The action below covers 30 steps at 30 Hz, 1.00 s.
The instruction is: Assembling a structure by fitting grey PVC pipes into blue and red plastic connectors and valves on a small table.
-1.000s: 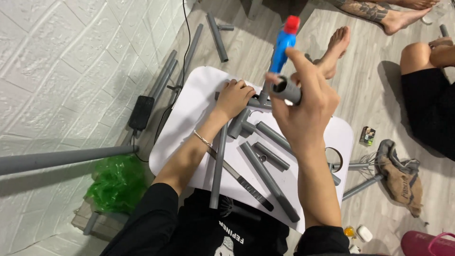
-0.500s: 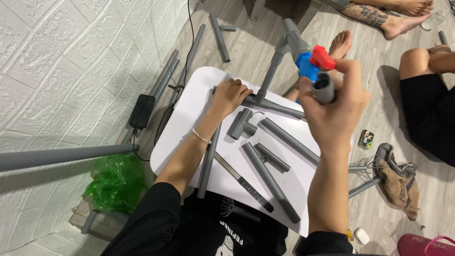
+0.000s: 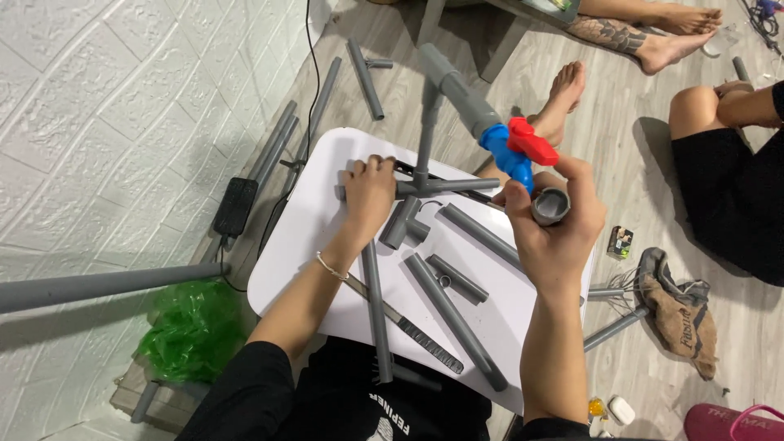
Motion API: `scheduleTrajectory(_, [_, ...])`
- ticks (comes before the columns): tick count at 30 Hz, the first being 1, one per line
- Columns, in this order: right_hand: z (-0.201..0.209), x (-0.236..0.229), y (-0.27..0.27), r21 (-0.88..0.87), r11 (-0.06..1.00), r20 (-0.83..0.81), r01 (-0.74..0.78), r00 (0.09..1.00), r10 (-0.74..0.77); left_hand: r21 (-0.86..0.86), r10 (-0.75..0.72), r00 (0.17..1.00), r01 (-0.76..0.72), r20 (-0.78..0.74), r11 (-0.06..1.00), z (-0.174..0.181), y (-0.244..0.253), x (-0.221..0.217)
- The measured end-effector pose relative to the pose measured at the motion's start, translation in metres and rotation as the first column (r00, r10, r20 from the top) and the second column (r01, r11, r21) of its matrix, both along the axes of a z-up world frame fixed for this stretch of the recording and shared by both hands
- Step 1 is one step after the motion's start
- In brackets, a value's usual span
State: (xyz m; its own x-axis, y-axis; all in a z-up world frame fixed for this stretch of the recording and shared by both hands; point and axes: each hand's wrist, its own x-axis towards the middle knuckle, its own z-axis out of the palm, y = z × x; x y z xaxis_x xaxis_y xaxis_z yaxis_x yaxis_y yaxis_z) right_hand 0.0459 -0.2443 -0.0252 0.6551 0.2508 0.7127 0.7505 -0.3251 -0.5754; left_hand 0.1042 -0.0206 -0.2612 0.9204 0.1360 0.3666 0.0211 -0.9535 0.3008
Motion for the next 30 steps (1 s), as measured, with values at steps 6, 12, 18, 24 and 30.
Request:
scheduleTrajectory(6, [-0.008, -0.014, 0.003, 0.086, 0.996, -0.212, 0.030, 0.977, -0.012, -0.541, -0.027, 0.776, 0.465, 0.631, 0.701, 0.122, 0.014, 0.017])
scheduleTrajectory(12, [-0.017, -0.021, -0.005, 0.168, 0.984, -0.322, -0.054, 0.941, 0.107, -0.395, -0.448, 0.614, 0.776, 0.650, 0.492, 0.217, -0.027, -0.005])
scheduleTrajectory(18, [-0.046, -0.029, -0.028, 0.191, 0.977, -0.467, -0.092, 0.867, 0.173, -0.411, -0.526, 0.608, 0.792, 0.594, 0.452, 0.220, -0.036, -0.021])
scheduleTrajectory(24, [-0.060, -0.020, -0.032, 0.239, 0.935, -0.389, -0.262, 0.856, 0.340, -0.417, -0.475, 0.622, 0.777, 0.622, 0.470, 0.225, -0.036, -0.018])
scheduleTrajectory(30, [-0.052, -0.023, -0.018, 0.247, 0.946, -0.413, -0.208, 0.861, 0.297, -0.392, -0.510, 0.616, 0.783, 0.601, 0.483, 0.223, -0.039, -0.019])
